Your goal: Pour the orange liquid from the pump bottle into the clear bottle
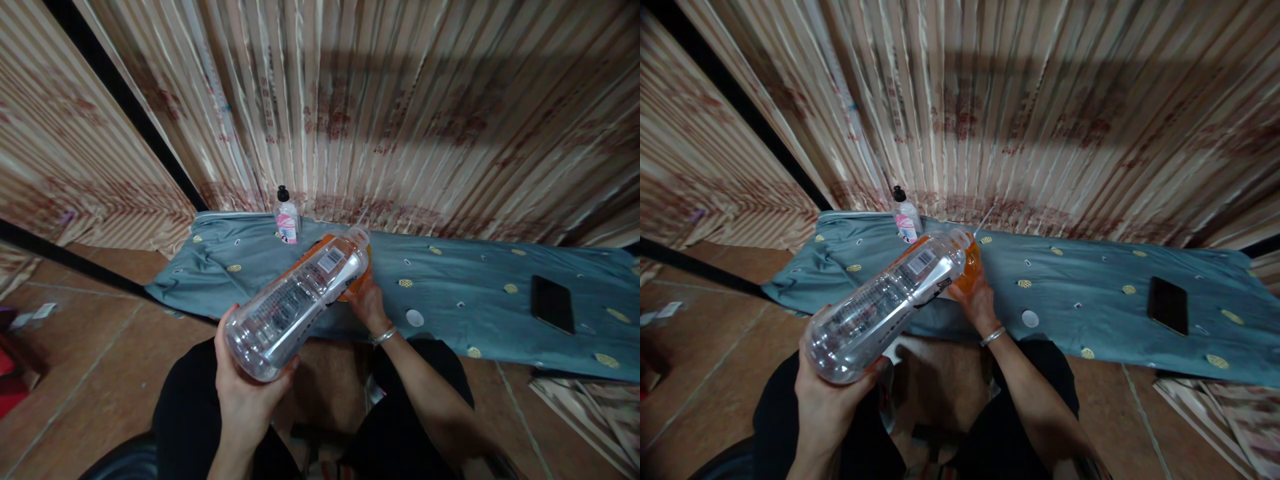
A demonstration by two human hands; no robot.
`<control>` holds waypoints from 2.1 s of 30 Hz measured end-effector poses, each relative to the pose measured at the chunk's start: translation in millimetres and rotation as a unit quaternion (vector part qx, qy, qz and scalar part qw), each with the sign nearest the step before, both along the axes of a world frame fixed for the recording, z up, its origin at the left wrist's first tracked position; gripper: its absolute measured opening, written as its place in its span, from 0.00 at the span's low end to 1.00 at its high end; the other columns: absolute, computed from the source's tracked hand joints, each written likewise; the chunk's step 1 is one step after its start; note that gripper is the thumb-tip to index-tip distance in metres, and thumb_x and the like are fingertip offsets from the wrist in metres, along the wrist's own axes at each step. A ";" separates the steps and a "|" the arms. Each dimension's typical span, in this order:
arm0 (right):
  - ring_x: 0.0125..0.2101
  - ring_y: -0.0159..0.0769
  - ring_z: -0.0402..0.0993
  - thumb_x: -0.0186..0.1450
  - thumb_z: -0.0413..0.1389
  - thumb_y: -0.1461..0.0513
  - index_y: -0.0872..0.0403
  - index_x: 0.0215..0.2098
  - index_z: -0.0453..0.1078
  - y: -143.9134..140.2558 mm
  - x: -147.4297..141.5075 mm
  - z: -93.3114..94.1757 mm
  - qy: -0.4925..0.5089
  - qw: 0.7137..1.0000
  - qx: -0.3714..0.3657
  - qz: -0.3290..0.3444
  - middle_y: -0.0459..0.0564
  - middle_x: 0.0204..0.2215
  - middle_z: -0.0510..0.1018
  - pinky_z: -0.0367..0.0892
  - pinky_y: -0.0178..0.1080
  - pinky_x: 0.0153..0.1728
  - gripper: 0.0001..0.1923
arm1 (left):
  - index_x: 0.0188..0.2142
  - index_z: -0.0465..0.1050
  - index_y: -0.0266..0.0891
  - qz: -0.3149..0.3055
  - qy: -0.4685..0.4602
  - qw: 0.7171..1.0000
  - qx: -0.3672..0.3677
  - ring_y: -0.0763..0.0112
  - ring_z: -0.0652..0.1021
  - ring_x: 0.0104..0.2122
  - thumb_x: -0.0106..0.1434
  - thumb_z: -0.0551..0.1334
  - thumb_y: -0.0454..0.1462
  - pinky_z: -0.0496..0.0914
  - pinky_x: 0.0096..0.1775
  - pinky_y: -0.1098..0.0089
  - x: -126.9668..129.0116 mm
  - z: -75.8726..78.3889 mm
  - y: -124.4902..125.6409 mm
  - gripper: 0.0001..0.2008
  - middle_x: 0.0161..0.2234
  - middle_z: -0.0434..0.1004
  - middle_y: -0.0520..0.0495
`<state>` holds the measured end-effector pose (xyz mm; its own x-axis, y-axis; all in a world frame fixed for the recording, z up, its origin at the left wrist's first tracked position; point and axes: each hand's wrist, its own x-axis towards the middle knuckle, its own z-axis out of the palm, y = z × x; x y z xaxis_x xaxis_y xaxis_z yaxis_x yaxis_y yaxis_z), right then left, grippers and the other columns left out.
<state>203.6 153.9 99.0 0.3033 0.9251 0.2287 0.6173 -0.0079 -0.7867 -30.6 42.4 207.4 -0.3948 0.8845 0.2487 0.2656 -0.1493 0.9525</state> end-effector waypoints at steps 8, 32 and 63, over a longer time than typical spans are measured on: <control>0.53 0.58 0.84 0.62 0.65 0.51 0.57 0.71 0.59 -0.5 -1.8 -1.5 0.010 1.000 0.010 -0.007 0.65 0.56 0.82 0.80 0.54 0.52 0.44 | 0.66 0.69 0.42 0.006 0.006 1.000 -0.004 0.51 0.81 0.55 0.43 0.81 0.45 0.78 0.55 0.61 -1.5 -1.3 0.2 0.51 0.60 0.76 0.40; 0.56 0.59 0.82 0.60 0.67 0.53 0.60 0.70 0.60 -0.7 -3.0 4.4 0.022 1.000 0.007 -0.007 0.66 0.57 0.81 0.78 0.53 0.54 0.45 | 0.65 0.70 0.41 0.008 0.004 1.000 0.010 0.53 0.82 0.54 0.43 0.81 0.44 0.78 0.54 0.61 1.1 -0.1 0.2 0.50 0.59 0.77 0.40; 0.54 0.56 0.83 0.61 0.66 0.50 0.60 0.70 0.59 0.4 -1.8 0.5 0.002 1.000 0.007 -0.007 0.67 0.58 0.81 0.79 0.55 0.54 0.46 | 0.66 0.68 0.42 0.002 -0.003 1.000 -0.007 0.52 0.81 0.56 0.43 0.81 0.43 0.77 0.56 0.61 0.0 -0.7 -0.7 0.51 0.60 0.76 0.40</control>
<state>201.8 154.4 99.5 0.3168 0.9175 0.2405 0.6139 -0.0050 -0.7893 -30.6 41.7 206.7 -0.4002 0.8861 0.2338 0.2603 -0.1347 0.9561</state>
